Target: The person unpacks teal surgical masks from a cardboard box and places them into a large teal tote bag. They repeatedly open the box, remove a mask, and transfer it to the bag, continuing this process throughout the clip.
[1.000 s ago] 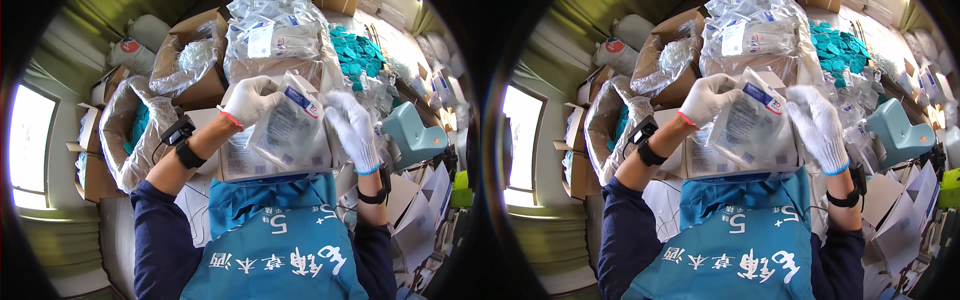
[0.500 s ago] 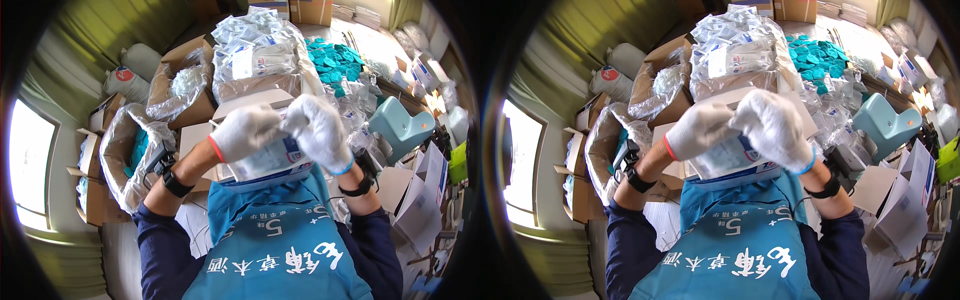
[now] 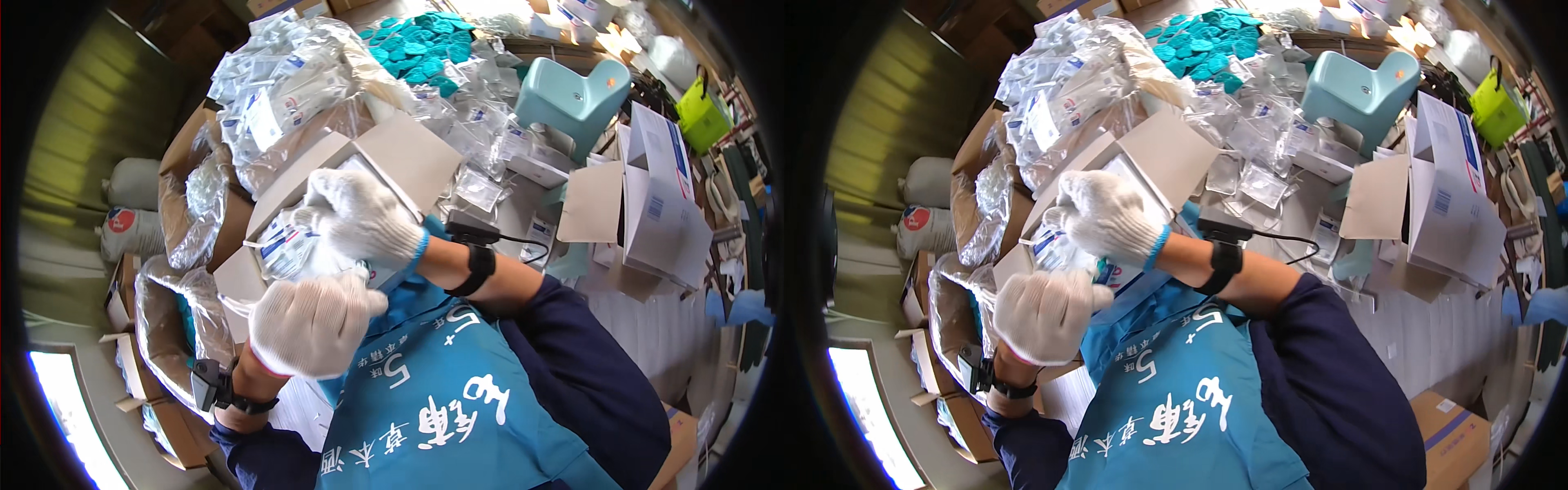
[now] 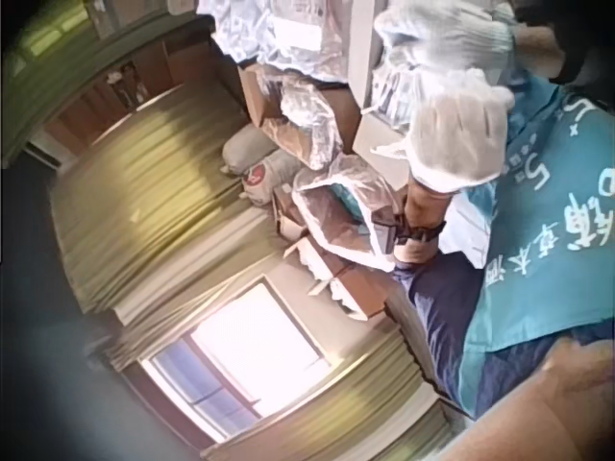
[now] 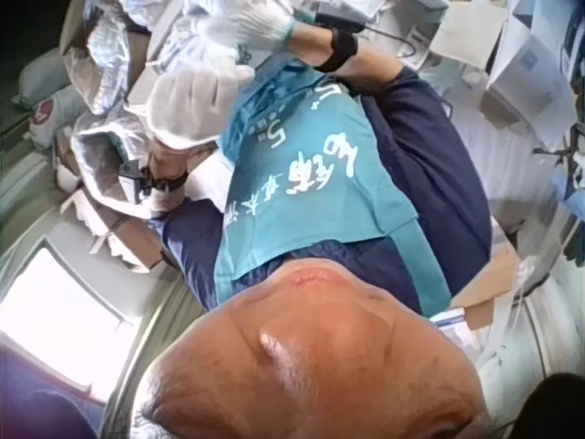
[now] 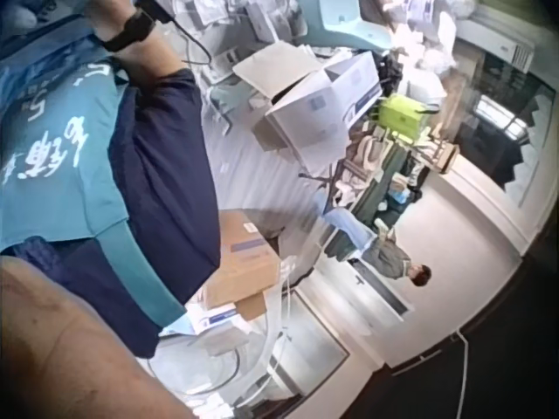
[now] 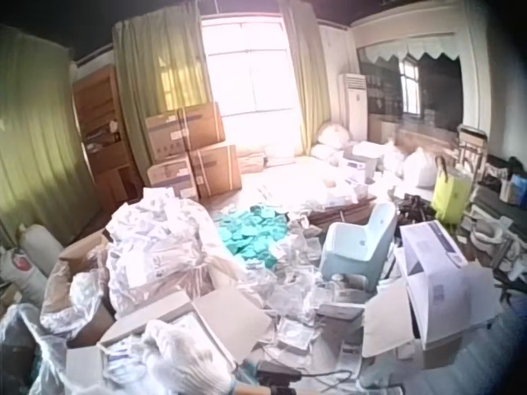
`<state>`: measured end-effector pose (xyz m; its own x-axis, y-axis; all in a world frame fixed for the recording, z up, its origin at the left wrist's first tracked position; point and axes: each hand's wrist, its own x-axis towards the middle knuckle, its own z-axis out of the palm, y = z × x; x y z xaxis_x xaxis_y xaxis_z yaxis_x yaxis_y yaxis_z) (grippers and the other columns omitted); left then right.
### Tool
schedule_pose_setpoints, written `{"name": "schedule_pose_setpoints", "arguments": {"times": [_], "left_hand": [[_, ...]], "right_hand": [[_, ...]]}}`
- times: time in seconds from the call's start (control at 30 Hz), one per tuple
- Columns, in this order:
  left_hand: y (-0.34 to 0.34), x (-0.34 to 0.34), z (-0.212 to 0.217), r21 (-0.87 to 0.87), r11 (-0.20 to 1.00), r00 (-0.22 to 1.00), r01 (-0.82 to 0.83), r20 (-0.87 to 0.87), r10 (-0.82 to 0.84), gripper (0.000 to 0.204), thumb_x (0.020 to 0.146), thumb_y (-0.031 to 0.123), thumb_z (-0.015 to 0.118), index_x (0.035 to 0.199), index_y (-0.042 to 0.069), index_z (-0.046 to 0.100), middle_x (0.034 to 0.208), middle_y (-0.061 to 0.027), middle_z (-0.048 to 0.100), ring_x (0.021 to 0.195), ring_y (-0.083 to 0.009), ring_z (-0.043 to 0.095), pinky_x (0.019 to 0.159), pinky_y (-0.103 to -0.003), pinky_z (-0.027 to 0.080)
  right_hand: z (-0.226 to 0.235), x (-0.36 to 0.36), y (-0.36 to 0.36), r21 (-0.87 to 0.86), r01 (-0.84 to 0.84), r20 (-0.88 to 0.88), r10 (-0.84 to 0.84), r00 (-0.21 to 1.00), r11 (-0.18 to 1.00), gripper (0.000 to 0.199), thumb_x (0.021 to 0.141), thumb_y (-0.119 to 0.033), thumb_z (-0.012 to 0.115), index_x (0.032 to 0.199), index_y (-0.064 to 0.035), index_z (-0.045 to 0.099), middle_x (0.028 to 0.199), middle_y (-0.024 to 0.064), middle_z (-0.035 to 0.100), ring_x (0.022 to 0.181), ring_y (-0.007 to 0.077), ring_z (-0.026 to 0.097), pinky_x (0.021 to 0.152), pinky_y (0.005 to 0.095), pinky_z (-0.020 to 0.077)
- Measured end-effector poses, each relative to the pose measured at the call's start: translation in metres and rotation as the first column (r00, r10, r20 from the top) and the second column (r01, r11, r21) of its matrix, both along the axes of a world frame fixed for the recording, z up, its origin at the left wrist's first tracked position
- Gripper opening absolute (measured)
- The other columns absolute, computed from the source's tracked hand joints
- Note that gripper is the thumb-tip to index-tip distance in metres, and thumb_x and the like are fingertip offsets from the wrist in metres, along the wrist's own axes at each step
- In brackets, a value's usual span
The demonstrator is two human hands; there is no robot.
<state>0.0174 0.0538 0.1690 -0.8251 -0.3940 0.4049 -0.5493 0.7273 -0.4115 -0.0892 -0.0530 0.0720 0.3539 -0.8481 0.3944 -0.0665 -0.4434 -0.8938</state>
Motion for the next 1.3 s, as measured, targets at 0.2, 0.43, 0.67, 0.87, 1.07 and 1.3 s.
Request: {"name": "schedule_pose_setpoints", "arguments": {"times": [0.2,0.43,0.67,0.87,1.07,1.3], "left_hand": [[0.035,-0.005,0.011,0.075,0.997,0.983,-0.019,-0.181,0.032,0.039,0.09,0.046,0.067,0.083,0.008,0.064,0.078,-0.0018,0.062,0.074,-0.0191,0.06,0.061,-0.033,0.046],[0.017,0.011,-0.016,0.099,0.986,0.759,-0.135,-0.629,0.167,0.028,0.099,0.027,0.055,0.081,0.007,0.059,0.076,-0.008,0.061,0.067,-0.0277,0.058,0.064,-0.039,0.048],[-0.011,0.033,-0.027,0.02,0.977,0.75,-0.213,-0.638,0.176,0.023,0.096,0.018,0.059,0.077,0.005,0.062,0.073,-0.0092,0.061,0.066,-0.0296,0.059,0.062,-0.038,0.047],[-0.017,0.037,-0.036,0.085,0.938,0.641,-0.337,-0.708,0.295,0.021,0.095,0.016,0.059,0.079,0.003,0.064,0.074,-0.012,0.063,0.068,-0.0327,0.06,0.063,-0.038,0.047],[-0.013,0.034,-0.038,0.165,0.908,0.506,-0.385,-0.785,0.357,0.02,0.099,0.013,0.057,0.085,0.0,0.063,0.071,-0.0119,0.062,0.061,-0.0241,0.062,0.059,-0.029,0.049],[-0.027,0.047,-0.045,0.417,0.804,0.308,-0.424,-0.769,0.561,0.02,0.101,0.013,0.055,0.093,-0.001,0.067,0.071,-0.0065,0.063,0.065,-0.0089,0.057,0.061,-0.025,0.047]], "right_hand": [[0.006,0.0,-0.02,0.053,0.161,-0.055,-0.158,0.986,0.986,0.024,0.085,-0.024,0.071,0.081,-0.0017,0.063,0.071,0.0153,0.064,0.067,0.03,0.064,0.063,0.041,0.0496],[-0.015,-0.011,-0.046,-0.128,0.04,-0.071,-0.05,0.996,0.991,0.021,0.084,-0.024,0.072,0.087,-0.003,0.068,0.081,0.0167,0.067,0.076,0.0299,0.067,0.071,0.0407,0.0522],[0.019,-0.042,-0.02,-0.143,-0.275,0.35,0.309,0.884,0.951,0.02,0.095,-0.019,0.065,0.106,-0.0019,0.069,0.088,0.0054,0.068,0.08,0.0132,0.063,0.072,0.0259,0.0504],[0.036,-0.075,0.002,0.038,-0.46,-0.058,0.461,0.885,0.887,0.024,0.097,-0.021,0.065,0.102,0.0015,0.071,0.082,0.0044,0.068,0.076,0.0093,0.061,0.069,0.0235,0.0504],[0.019,-0.076,-0.007,0.37,-0.332,0.505,0.112,0.856,0.868,0.022,0.096,-0.022,0.064,0.097,-0.001,0.071,0.075,0.0024,0.066,0.063,0.0057,0.057,0.056,0.0198,0.0461],[-0.012,-0.104,-0.052,0.304,-0.337,0.88,-0.126,0.458,0.891,0.033,0.103,-0.023,0.052,0.124,0.0019,0.06,0.115,0.0122,0.068,0.099,0.0184,0.067,0.083,0.0305,0.0554]]}}
